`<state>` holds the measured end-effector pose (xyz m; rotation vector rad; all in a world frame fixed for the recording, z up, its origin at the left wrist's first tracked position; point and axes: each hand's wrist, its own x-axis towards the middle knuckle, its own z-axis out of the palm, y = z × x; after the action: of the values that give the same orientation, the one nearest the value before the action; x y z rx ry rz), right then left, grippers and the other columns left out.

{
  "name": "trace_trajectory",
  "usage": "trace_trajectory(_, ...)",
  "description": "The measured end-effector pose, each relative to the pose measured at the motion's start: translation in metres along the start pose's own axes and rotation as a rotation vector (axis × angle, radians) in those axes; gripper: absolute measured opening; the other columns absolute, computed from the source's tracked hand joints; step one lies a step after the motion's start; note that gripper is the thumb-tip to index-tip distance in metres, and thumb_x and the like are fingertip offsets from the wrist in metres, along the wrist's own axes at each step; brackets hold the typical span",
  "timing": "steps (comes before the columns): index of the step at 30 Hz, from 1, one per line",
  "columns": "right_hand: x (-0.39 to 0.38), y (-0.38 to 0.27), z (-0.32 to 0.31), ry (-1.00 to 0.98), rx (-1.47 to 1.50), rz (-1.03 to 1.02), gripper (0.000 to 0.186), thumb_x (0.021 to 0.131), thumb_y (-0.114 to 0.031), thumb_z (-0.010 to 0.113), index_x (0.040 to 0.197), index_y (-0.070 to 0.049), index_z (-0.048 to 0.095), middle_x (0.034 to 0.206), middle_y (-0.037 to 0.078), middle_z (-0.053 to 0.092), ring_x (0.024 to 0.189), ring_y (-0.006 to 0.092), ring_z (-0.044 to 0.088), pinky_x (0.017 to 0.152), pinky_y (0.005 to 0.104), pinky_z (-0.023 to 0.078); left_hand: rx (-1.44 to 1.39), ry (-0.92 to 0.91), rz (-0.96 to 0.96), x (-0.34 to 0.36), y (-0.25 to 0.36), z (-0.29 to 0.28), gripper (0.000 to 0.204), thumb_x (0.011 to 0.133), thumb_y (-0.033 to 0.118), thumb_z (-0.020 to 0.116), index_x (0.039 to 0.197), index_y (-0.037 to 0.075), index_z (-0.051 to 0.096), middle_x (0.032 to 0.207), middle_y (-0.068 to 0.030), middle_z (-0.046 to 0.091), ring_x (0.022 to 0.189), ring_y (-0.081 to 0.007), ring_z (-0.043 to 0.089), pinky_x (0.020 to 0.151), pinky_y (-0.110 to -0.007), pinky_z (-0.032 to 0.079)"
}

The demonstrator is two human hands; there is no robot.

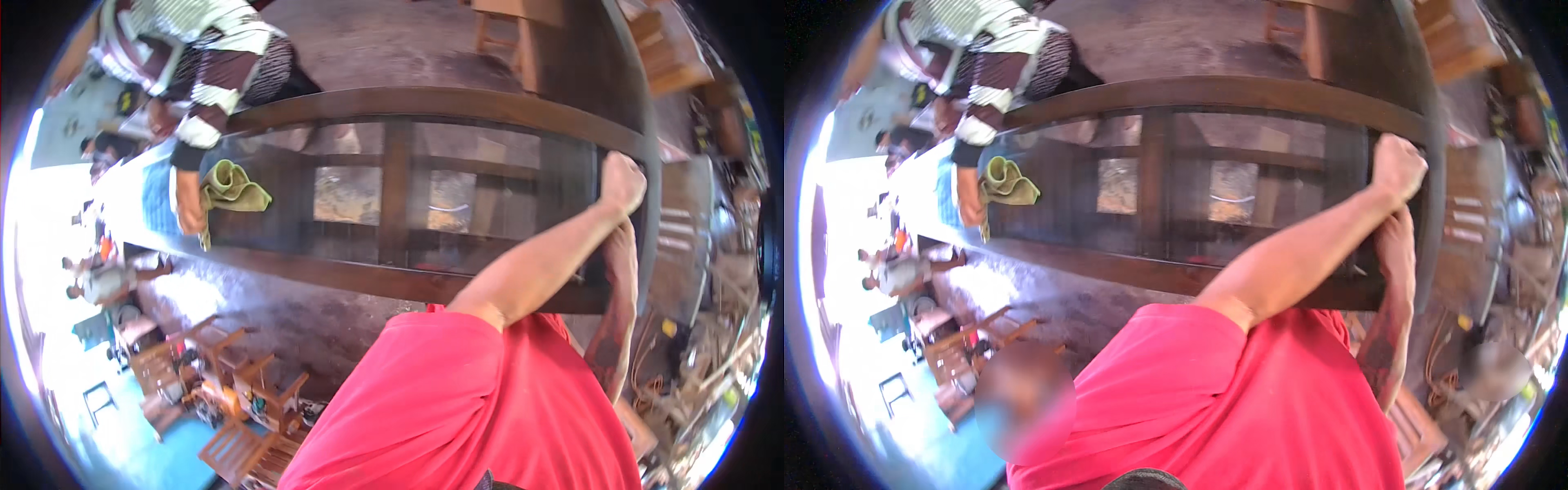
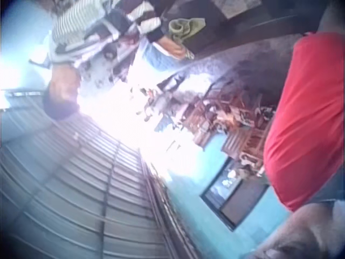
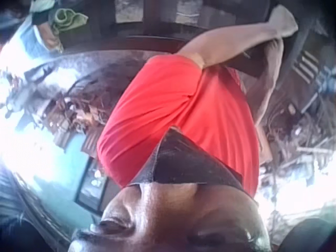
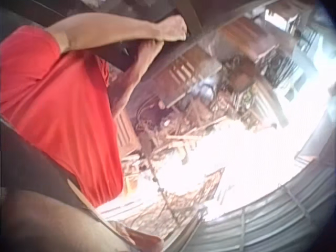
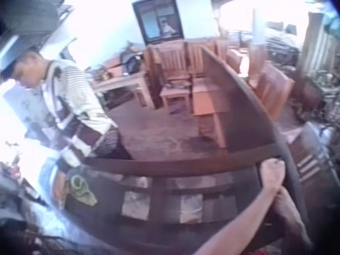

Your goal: The person uses a scraping tool to clean and refine the inner edges of a wooden cabinet frame, applying pressure and scraping along the corner joints. They then rotate the cabinet to work on different sides, eventually using the tool to wedge and lift a piece of glass into place within the frame.

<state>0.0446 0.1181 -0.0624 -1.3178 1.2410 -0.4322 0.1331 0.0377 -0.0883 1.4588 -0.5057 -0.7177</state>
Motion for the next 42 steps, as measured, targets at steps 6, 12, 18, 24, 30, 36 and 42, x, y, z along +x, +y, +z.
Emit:
trace_trajectory(6, 0.011, 0.027, -0.02, 0.134, -0.227, -0.13, 0.038, 0.104, -0.032, 0.06, 0.121, 0.003, 0.063, 0.109, 0.011, 0.069, 0.099, 0.0169, 0.063, 0.084, 0.0317, 0.05, -0.103, -0.139, -0.198, -0.01, 0.008, 0.001, 0.014, 0.073, -0.007, 0.059, 0.062, -0.008, 0.066, 0.071, -0.0367, 0.062, 0.07, -0.0419, 0.073, 0.063, -0.049, 0.053)
trace_trajectory(12, 0.022, 0.037, 0.011, 0.105, -0.082, -0.264, 0.017, 0.1, -0.018, 0.059, 0.101, -0.003, 0.067, 0.089, -0.001, 0.065, 0.077, 0.0085, 0.057, 0.063, 0.0291, 0.047, 0.139, -0.034, 0.058, 0.008, -0.014, -0.012, 0.009, 0.068, -0.001, 0.065, 0.061, -0.005, 0.069, 0.055, -0.02, 0.062, 0.05, -0.0262, 0.061, 0.056, -0.043, 0.052)
trace_trajectory(18, -0.005, -0.002, 0.0, 0.241, -0.525, -0.059, 0.028, 0.099, -0.018, 0.058, 0.11, 0.007, 0.06, 0.092, 0.021, 0.07, 0.083, 0.0232, 0.064, 0.074, 0.0445, 0.053, 0.131, -0.343, 0.034, -0.004, 0.019, -0.031, 0.015, 0.084, 0.011, 0.073, 0.084, -0.004, 0.078, 0.066, -0.0088, 0.07, 0.061, -0.0143, 0.065, 0.058, -0.035, 0.053)
trace_trajectory(24, -0.026, -0.047, 0.006, 0.197, -0.643, 0.117, 0.05, 0.097, -0.034, 0.061, 0.114, 0.012, 0.052, 0.105, 0.041, 0.065, 0.106, 0.0563, 0.062, 0.089, 0.056, 0.051, -0.26, -0.383, -0.368, -0.009, 0.031, -0.033, 0.011, 0.09, 0.002, 0.071, 0.096, -0.006, 0.077, 0.078, -0.0084, 0.072, 0.064, -0.0159, 0.065, 0.06, -0.032, 0.057)
trace_trajectory(30, -0.021, -0.03, 0.013, 0.206, -0.647, 0.116, 0.051, 0.097, -0.032, 0.06, 0.111, 0.016, 0.05, 0.103, 0.044, 0.064, 0.106, 0.0563, 0.063, 0.089, 0.0564, 0.052, -0.161, -0.343, -0.396, -0.011, 0.033, -0.032, 0.01, 0.089, 0.0, 0.071, 0.093, -0.007, 0.076, 0.077, -0.0098, 0.072, 0.064, -0.0159, 0.065, 0.058, -0.033, 0.057)
trace_trajectory(36, -0.004, -0.019, 0.017, 0.252, -0.577, 0.029, 0.056, 0.094, -0.037, 0.067, 0.112, 0.014, 0.053, 0.104, 0.039, 0.066, 0.103, 0.05, 0.067, 0.085, 0.0506, 0.054, -0.138, -0.326, -0.436, -0.003, 0.043, -0.032, 0.009, 0.087, -0.002, 0.071, 0.09, -0.007, 0.077, 0.076, -0.0112, 0.072, 0.062, -0.0163, 0.065, 0.057, -0.033, 0.058)
trace_trajectory(42, -0.002, -0.02, 0.027, 0.265, -0.42, -0.034, 0.058, 0.092, -0.04, 0.071, 0.11, 0.013, 0.054, 0.101, 0.035, 0.068, 0.1, 0.0435, 0.07, 0.082, 0.0463, 0.054, -0.11, -0.342, -0.426, 0.006, 0.042, -0.035, 0.009, 0.086, -0.001, 0.072, 0.09, -0.007, 0.078, 0.076, -0.0118, 0.072, 0.061, -0.0165, 0.066, 0.056, -0.032, 0.059)
